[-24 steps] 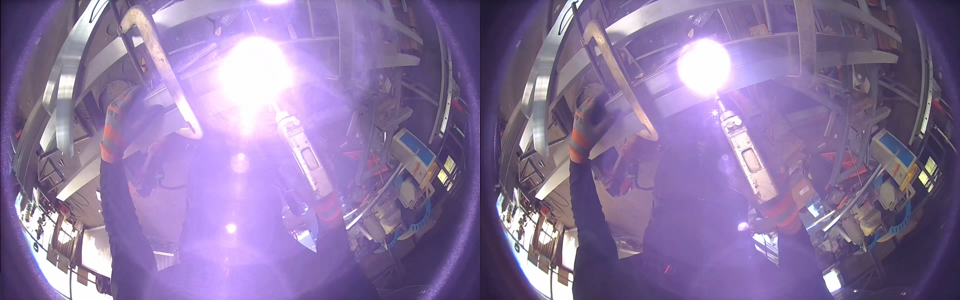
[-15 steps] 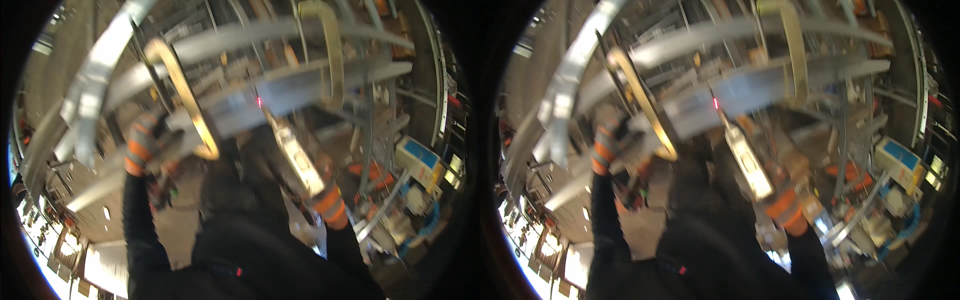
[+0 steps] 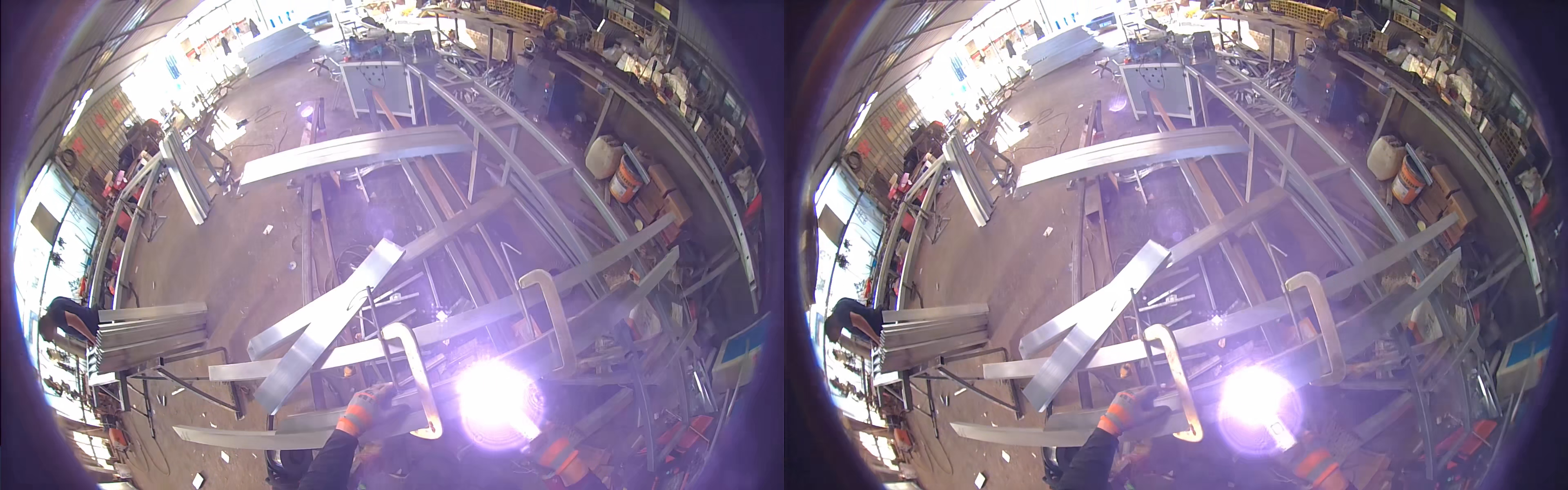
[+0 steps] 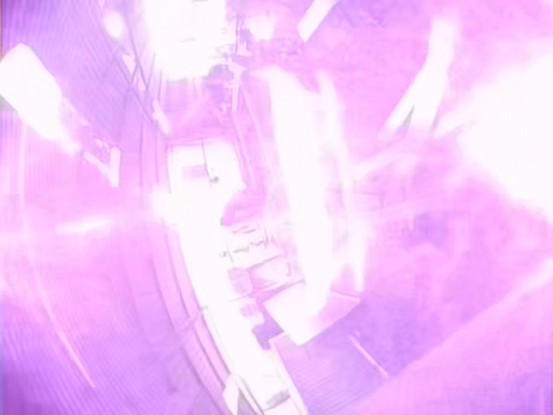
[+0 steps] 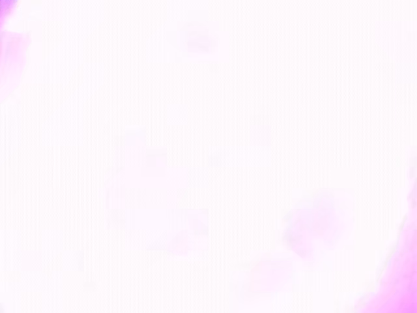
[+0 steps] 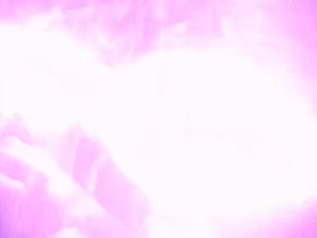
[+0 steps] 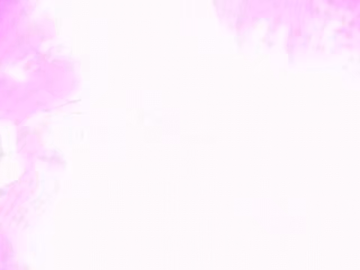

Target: The person positions and welds metal frame components using a welding torch, then grinds the welded joints with an angle grinder. The person handles metal bars and a welding torch, performing welds and grinding operations on a metal frame structure.

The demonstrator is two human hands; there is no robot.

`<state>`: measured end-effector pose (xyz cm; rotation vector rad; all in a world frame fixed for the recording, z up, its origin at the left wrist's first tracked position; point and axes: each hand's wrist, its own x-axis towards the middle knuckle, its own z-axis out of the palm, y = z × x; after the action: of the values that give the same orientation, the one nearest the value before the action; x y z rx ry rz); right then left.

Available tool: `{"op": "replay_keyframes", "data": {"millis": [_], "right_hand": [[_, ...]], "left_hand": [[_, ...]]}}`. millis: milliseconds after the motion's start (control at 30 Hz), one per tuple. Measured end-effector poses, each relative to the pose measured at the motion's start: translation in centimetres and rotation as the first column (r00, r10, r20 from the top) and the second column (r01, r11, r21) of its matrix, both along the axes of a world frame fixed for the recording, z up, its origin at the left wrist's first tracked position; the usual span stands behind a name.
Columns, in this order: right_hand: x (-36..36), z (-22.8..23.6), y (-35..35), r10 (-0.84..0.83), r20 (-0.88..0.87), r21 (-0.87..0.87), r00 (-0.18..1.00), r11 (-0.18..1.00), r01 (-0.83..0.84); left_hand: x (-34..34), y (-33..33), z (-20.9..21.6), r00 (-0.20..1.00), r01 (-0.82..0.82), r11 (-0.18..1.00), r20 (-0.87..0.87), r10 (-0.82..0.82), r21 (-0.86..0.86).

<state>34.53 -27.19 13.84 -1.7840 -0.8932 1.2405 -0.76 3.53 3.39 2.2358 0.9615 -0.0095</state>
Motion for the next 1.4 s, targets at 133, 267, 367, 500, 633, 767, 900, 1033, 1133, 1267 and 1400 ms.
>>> {"op": "replay_keyframes", "data": {"millis": [133, 267, 367, 500, 633, 767, 900, 1033, 1133, 1267, 1400], "right_hand": [[1.1, 0.5, -0.8, 0.149, 0.077, -0.180, 0.986, 0.975, -0.133], [-0.9, 1.1, 0.0, 0.190, 0.440, 0.030, 0.878, 0.974, -0.225], [-2.6, 0.4, 0.1, 0.208, 0.661, 0.063, 0.721, 0.942, -0.330], [3.0, -2.1, -1.2, 0.343, 0.348, -0.029, 0.872, 0.934, -0.356], [10.7, -2.9, -4.8, 0.067, -0.042, -0.028, 0.997, 0.997, -0.069], [7.8, 1.3, -9.3, -0.169, -0.023, 0.259, 0.985, 0.951, 0.169], [0.6, 6.1, -10.7, -0.366, 0.102, 0.268, 0.925, 0.906, 0.328], [-3.9, 8.4, -11.7, -0.348, 0.370, 0.159, 0.861, 0.937, 0.310], [-5.6, 8.7, -12.0, -0.351, 0.475, 0.354, 0.807, 0.916, 0.190], [-7.1, 9.3, -12.1, -0.308, 0.510, 0.258, 0.803, 0.946, 0.199], [-8.0, 10.2, -13.1, -0.295, 0.555, 0.259, 0.778, 0.950, 0.175]], "left_hand": [[-0.3, 0.0, 0.0, 1.000, 0.019, 0.999, 0.017, -0.018, -0.029], [-0.4, -0.1, 0.0, 0.999, 0.030, 1.000, -0.037, -0.030, -0.007], [-0.5, -0.1, 0.0, 0.998, 0.016, 0.999, -0.068, -0.019, -0.042], [-0.7, -0.4, 0.0, 1.000, 0.021, 1.000, -0.015, -0.021, -0.002], [-0.7, -0.5, -0.4, 0.996, 0.016, 1.000, -0.082, -0.016, -0.003], [-0.4, -0.4, -0.3, 0.988, 0.013, 0.998, -0.156, -0.024, -0.067], [0.5, -1.3, 3.0, 0.957, 0.004, 0.999, -0.291, 0.009, 0.045], [4.9, -6.9, 9.0, 0.930, -0.306, 0.908, 0.294, 0.221, 0.286], [12.1, -13.6, 12.4, 0.835, 0.023, 0.883, 0.495, 0.242, -0.469], [21.7, -21.4, 13.9, 0.594, 0.392, 0.788, 0.785, 0.178, -0.475], [23.8, -25.1, 15.0, 0.693, 0.451, 0.541, 0.660, 0.290, -0.710]]}}
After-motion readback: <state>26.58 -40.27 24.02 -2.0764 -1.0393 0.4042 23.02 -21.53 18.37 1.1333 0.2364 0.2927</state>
